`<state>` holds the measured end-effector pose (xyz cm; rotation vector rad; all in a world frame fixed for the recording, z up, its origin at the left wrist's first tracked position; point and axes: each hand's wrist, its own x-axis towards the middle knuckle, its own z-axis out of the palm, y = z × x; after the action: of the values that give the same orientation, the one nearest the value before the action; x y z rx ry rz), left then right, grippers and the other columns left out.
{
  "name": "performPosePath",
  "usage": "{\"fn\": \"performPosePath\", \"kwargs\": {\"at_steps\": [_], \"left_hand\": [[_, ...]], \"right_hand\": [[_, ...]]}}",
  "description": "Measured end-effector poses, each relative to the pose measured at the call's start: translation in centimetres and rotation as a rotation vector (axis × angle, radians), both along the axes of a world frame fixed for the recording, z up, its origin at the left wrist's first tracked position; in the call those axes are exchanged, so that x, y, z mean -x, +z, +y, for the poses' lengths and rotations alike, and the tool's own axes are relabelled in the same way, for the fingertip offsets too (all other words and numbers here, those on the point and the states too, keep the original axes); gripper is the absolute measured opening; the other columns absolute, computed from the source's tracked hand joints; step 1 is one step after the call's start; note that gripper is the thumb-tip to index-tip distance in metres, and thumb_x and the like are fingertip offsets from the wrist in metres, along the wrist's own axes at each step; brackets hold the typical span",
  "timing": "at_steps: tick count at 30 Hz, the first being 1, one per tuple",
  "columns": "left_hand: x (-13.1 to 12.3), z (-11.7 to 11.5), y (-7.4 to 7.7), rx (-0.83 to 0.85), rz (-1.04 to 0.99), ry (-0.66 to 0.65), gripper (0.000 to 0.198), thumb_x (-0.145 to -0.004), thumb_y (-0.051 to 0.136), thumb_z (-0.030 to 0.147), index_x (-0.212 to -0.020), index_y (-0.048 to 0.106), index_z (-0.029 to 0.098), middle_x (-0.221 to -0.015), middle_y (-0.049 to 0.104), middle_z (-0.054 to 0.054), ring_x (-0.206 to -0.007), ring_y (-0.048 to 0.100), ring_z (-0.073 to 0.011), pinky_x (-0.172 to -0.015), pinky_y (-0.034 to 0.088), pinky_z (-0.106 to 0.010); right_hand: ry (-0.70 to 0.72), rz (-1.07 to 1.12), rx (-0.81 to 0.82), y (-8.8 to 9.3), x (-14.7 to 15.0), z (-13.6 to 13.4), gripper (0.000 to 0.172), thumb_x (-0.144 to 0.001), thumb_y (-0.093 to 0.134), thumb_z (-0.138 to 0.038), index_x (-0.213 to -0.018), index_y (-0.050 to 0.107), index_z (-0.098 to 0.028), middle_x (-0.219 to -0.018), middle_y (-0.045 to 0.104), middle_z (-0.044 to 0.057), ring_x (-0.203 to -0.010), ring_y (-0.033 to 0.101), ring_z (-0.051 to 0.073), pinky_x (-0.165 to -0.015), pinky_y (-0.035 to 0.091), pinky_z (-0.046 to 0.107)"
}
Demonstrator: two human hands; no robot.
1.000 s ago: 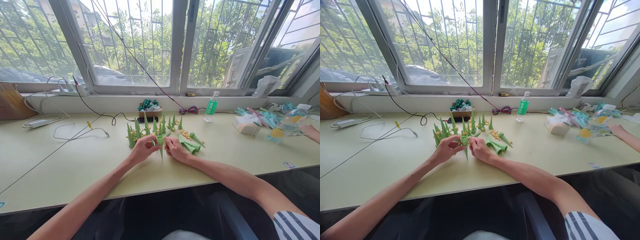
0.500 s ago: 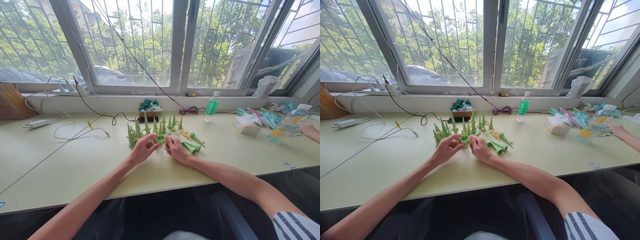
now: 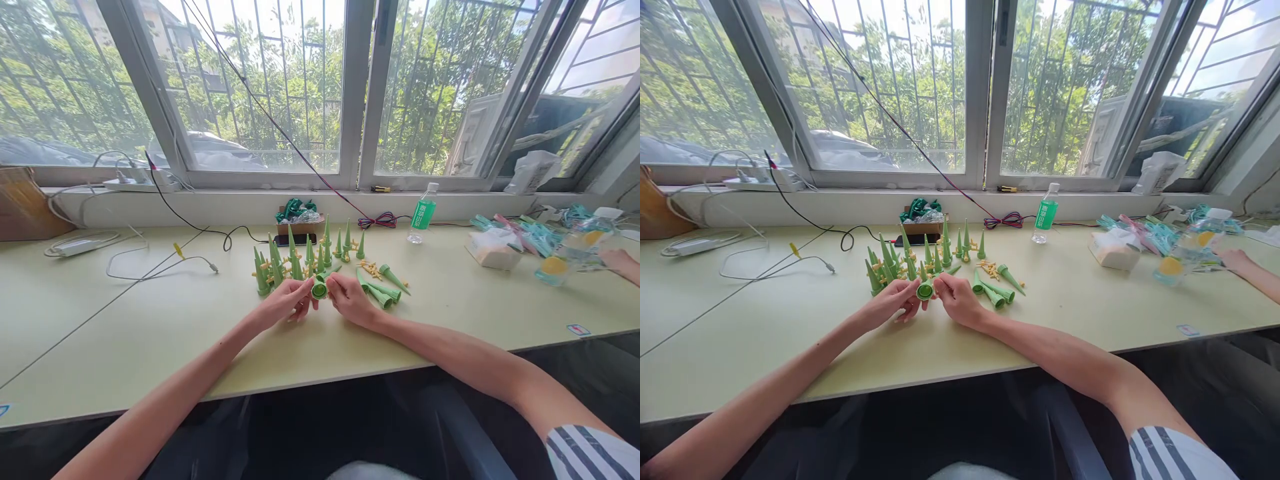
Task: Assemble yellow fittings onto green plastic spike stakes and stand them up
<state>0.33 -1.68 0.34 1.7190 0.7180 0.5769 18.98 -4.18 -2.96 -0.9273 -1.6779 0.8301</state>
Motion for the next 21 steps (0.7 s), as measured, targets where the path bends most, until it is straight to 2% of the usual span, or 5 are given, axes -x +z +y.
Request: {"fn": "performPosePath", "kwargs": {"at_steps": [7,12,17,21], "left_hand": [[0.4,0.1,-0.1,-0.113,0.012,-0.006,0.044,-0.087,0.053,0.054,-0.068,0.050,0.015,-0.050,0.051,0.002,-0.042,0.042,-0.0066,-0.042,0.032,-0.019],[0.3,0.1,-0.4,-0.265,0.061,0.048,0.036,-0.084,0.060,0.049,-0.081,0.059,0.014,-0.049,0.044,0.005,-0.042,0.038,-0.0060,-0.041,0.030,-0.018],[-0.1,0.2,-0.8,-0.608,0.055,0.157,0.030,-0.084,0.062,0.045,-0.083,0.066,0.014,-0.068,0.050,0.000,-0.052,0.042,-0.0065,-0.046,0.037,-0.019],[0.0,0.4,-1.0,-0.854,0.097,0.159,0.024,-0.088,0.059,0.040,-0.092,0.070,0.018,-0.079,0.055,-0.002,-0.055,0.044,-0.0064,-0.051,0.040,-0.019]], "right_hand": [[-0.004,-0.051,-0.048,0.1,-0.2,0.0,0.042,-0.095,0.036,-0.051,-0.065,0.037,-0.022,-0.053,0.039,-0.003,-0.050,0.036,0.011,-0.048,0.031,0.026],[-0.025,-0.092,-0.051,0.2,-0.2,0.2,0.046,-0.096,0.035,-0.051,-0.061,0.040,-0.022,-0.050,0.041,-0.002,-0.048,0.036,0.012,-0.049,0.030,0.028],[-0.048,-0.122,-0.036,0.2,-0.2,0.4,0.047,-0.096,0.036,-0.049,-0.060,0.044,-0.020,-0.049,0.043,-0.002,-0.049,0.039,0.012,-0.050,0.032,0.026],[-0.055,-0.115,0.011,0.0,-0.1,0.6,0.048,-0.095,0.035,-0.050,-0.061,0.048,-0.019,-0.049,0.044,-0.002,-0.049,0.040,0.011,-0.049,0.031,0.025]]}}
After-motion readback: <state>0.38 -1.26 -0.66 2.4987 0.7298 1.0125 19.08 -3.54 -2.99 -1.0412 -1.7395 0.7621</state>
